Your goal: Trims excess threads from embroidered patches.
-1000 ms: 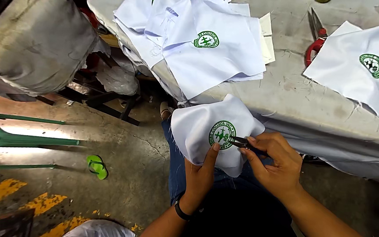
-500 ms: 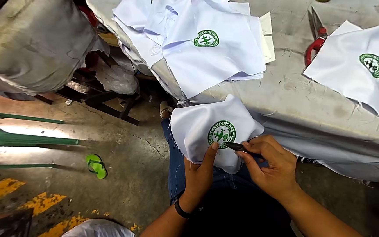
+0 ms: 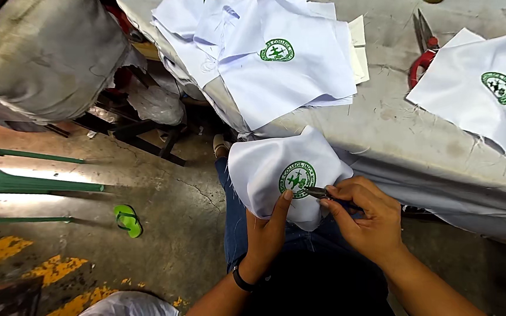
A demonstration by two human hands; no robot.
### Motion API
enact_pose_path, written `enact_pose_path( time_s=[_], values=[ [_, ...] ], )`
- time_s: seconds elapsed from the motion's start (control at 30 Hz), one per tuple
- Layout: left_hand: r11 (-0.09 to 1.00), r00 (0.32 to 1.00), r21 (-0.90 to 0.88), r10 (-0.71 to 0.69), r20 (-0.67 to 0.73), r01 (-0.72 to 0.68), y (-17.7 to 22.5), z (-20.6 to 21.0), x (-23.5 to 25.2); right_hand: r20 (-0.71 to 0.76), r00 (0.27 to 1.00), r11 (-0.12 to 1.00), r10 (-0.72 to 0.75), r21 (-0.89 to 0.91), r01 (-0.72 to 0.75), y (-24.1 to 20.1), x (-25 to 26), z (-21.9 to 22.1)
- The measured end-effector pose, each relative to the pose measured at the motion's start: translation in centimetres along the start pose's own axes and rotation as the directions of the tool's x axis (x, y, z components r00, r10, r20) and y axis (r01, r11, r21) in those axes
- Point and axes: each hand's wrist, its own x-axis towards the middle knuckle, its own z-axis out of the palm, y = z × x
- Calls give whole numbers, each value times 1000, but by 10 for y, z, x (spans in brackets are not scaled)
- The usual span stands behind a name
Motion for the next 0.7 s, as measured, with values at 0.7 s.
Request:
enact_pose_path(
  time_s=[0.7],
  values=[
    [996, 996, -8, -86, 4, 86, 1, 0, 2, 44, 999, 1000, 20, 5, -20, 6, 2, -2]
  ],
)
